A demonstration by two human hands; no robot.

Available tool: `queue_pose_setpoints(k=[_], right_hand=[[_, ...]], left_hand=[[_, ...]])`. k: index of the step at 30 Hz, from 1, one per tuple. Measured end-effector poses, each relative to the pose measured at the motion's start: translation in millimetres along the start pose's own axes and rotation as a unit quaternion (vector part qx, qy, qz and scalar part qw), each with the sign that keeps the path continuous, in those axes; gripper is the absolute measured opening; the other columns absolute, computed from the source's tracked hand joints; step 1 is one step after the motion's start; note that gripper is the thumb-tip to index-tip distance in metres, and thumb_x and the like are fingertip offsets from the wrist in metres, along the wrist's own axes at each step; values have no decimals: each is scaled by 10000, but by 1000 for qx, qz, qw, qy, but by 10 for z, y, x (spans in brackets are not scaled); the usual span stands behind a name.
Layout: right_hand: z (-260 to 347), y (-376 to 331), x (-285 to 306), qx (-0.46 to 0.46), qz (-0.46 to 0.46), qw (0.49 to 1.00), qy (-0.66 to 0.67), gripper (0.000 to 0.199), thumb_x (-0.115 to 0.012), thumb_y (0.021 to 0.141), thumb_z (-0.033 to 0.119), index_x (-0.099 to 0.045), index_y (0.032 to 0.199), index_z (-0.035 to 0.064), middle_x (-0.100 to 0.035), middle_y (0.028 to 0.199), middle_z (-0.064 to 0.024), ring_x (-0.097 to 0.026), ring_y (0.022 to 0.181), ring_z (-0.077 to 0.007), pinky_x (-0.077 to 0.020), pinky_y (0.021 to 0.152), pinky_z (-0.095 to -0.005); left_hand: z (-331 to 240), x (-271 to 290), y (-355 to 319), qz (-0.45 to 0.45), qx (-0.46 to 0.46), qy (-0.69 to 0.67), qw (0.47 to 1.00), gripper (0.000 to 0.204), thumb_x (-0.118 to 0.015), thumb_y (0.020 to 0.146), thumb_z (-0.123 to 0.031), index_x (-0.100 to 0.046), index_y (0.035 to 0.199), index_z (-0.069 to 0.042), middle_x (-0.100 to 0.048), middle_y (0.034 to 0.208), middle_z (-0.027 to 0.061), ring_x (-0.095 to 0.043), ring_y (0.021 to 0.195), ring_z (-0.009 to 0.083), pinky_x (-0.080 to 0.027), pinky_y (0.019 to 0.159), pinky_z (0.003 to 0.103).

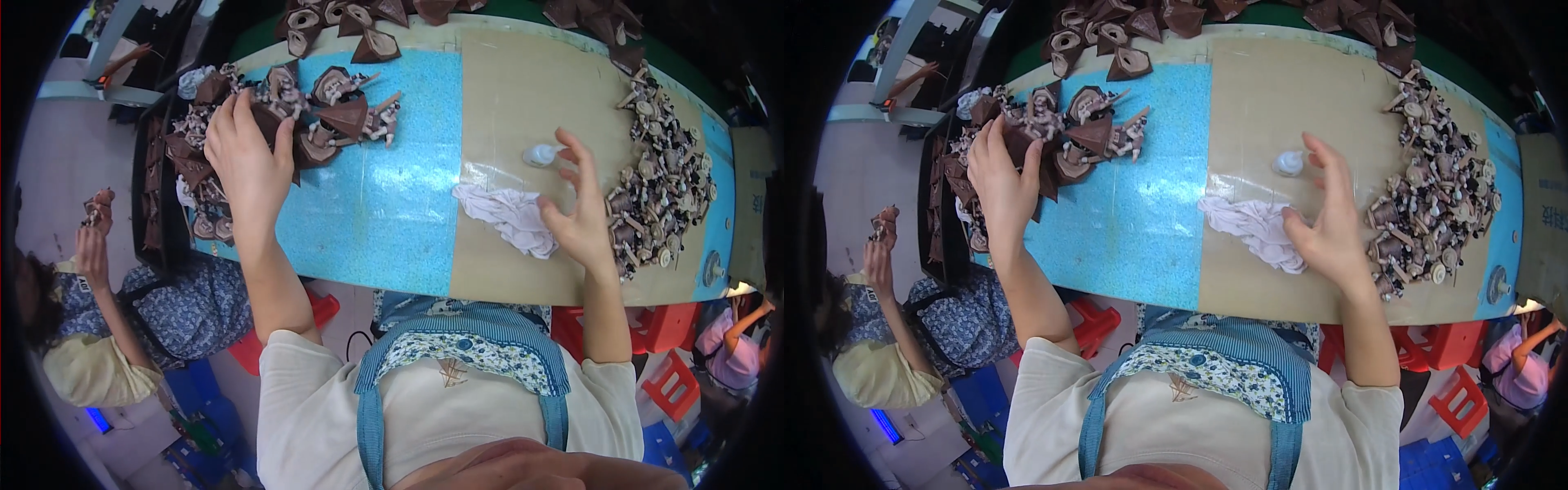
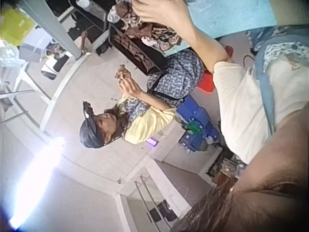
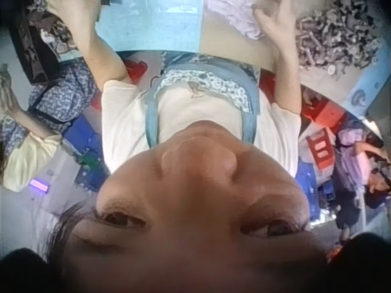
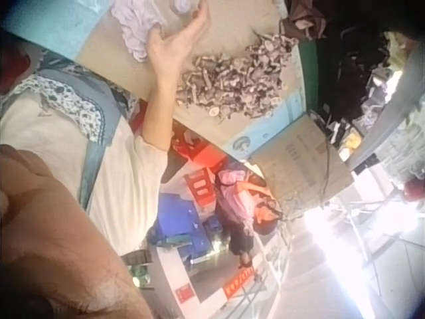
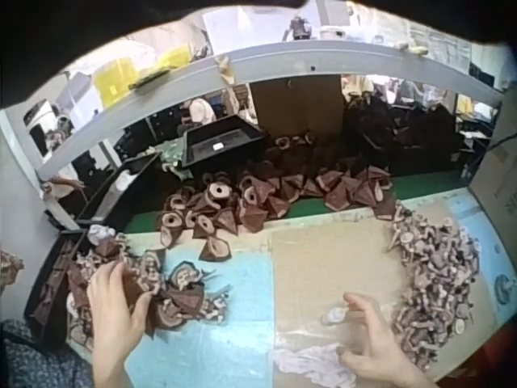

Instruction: The person assembles small components by applying glue from a bottle to brown bases, then attaching white components to them by hand, using pliers to manipulate the small parts.

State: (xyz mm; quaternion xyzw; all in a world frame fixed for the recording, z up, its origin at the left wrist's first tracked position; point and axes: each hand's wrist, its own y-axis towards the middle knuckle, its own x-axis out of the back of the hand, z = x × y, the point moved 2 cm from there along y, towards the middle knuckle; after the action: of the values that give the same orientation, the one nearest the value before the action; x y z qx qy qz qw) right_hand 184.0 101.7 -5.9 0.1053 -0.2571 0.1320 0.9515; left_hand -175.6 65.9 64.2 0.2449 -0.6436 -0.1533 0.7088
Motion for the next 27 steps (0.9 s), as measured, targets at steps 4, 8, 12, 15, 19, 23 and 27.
queue_pose_setpoints(k=[4, 8, 12, 15, 19, 23, 27], right_hand=[[-98, 95, -146, 39, -26, 999, -13, 620, -660, 705, -35, -480, 1294, 39, -541, 1223, -161, -510, 1116, -310, -423, 966, -378], [-42, 156, -169, 32, -58, 997, -28, 459, -655, 747, -44, -553, 1188, 31, -593, 1111, -154, -546, 1013, -312, -463, 890, -364], [-77, 137, -182, 8, -79, 997, 2, 326, -633, 775, -66, -589, 1087, 20, -615, 1004, -137, -571, 890, -300, -494, 747, -342], [-86, 131, -202, 39, -84, 996, -3, 303, -626, 782, -71, -591, 1069, 18, -617, 979, -136, -572, 855, -298, -492, 704, -344], [-74, 77, -164, 51, -84, 995, -6, 295, -627, 783, -71, -592, 1063, 17, -602, 934, -138, -570, 824, -286, -484, 668, -340], [-54, 38, -188, 28, -78, 996, 17, 287, -626, 799, -61, -595, 1070, 29, -577, 901, -129, -574, 778, -250, -482, 648, -318], [-139, 19, -135, 2, -98, 995, 24, 249, -618, 836, -18, -589, 1081, 18, -594, 912, -127, -594, 789, -221, -489, 688, -303]], left_hand=[[-348, -117, 268, -58, -42, -67, 995, 360, -661, 821, -129, -581, 1142, 13, -543, 1200, 206, -497, 1118, 380, -370, 959, 464], [-1011, -405, 832, -59, -167, -151, 972, 310, -643, 836, -141, -608, 1124, -34, -606, 1123, 168, -545, 1065, 356, -422, 915, 436], [-1556, -959, 1548, 18, -147, -60, 987, 463, -697, 788, -343, -594, 1140, -59, -614, 1084, 177, -575, 1045, 365, -462, 872, 464], [-1681, -1498, 1986, 98, -18, -56, 993, 711, -739, 720, -501, -516, 1223, -51, -603, 1105, 235, -591, 1063, 373, -500, 862, 468], [-1774, -1809, 2223, 229, 23, -110, 967, 688, -778, 683, -456, -542, 1187, -51, -614, 1161, 220, -602, 1081, 368, -507, 890, 442], [-1628, -1847, 2261, 155, 11, -233, 960, 476, -782, 642, -239, -609, 1041, -46, -656, 1040, 176, -621, 999, 340, -508, 871, 402], [-1818, -1179, 1766, 27, -43, -391, 919, 418, -794, 644, -204, -583, 961, -31, -621, 883, 144, -602, 859, 303, -506, 776, 374]])
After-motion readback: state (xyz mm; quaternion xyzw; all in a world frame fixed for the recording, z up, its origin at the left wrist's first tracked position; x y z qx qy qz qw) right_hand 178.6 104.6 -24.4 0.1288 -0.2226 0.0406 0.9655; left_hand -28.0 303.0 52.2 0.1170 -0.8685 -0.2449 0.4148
